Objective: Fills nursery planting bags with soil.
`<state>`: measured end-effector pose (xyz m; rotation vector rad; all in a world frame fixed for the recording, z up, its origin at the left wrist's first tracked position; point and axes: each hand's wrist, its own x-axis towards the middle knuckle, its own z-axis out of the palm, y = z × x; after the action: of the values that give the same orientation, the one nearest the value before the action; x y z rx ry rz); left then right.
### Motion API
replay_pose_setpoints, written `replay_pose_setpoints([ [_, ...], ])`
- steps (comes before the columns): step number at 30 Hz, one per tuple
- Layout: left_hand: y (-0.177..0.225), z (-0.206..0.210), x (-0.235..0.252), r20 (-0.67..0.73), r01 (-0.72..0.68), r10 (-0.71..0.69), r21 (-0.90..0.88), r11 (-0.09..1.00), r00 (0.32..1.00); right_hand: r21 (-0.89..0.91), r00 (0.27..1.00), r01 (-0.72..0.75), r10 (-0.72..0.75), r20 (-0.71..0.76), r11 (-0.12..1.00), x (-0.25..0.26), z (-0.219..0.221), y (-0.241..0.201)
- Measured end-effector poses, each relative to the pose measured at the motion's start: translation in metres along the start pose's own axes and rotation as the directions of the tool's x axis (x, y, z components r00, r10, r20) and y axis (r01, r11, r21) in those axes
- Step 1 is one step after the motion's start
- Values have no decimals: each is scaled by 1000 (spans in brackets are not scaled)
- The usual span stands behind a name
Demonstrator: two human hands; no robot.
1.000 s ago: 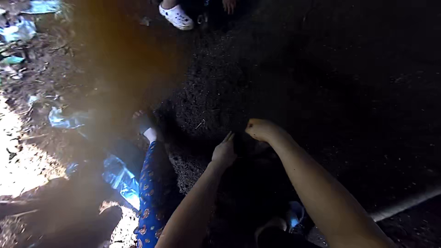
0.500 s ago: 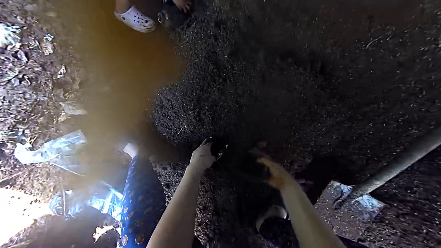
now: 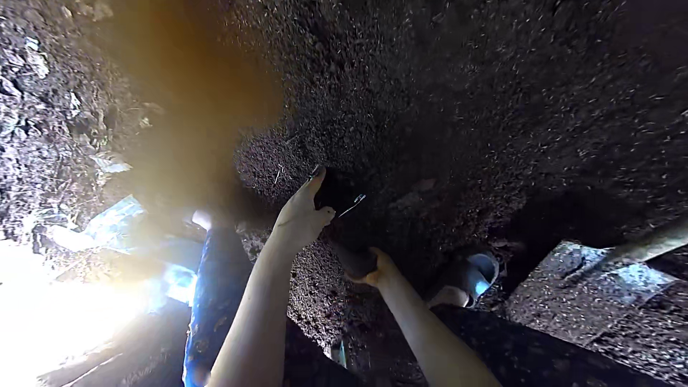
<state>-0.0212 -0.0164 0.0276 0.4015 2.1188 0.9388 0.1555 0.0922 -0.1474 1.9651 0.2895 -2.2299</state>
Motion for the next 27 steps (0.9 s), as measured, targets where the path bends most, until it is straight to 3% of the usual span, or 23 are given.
replay_pose_setpoints([
  [3,10,-7,-19,-16,-39,38,-42,998,999,164,994,110,-108,-20,980,-9,4,-38],
  [5,14,-5,-29,-10,-57,57,-32,998,998,152,981,191,-182,-71,970,-12,7,-56],
  [10,5,12,-12,42,19,-10,-225,974,999,254,860,510,-489,-145,822,-19,24,-84],
  [15,-27,42,23,82,128,-120,-109,986,989,111,764,637,-604,-229,763,-15,66,-127],
  [20,-29,39,25,115,100,-97,-29,995,989,124,644,765,-754,-133,632,8,134,-163],
  [23,-30,34,30,106,86,-83,-27,996,991,36,566,823,-812,-142,567,4,182,-195],
  [27,-22,29,29,148,40,-41,10,999,988,118,566,813,-821,72,570,24,154,-201],
])
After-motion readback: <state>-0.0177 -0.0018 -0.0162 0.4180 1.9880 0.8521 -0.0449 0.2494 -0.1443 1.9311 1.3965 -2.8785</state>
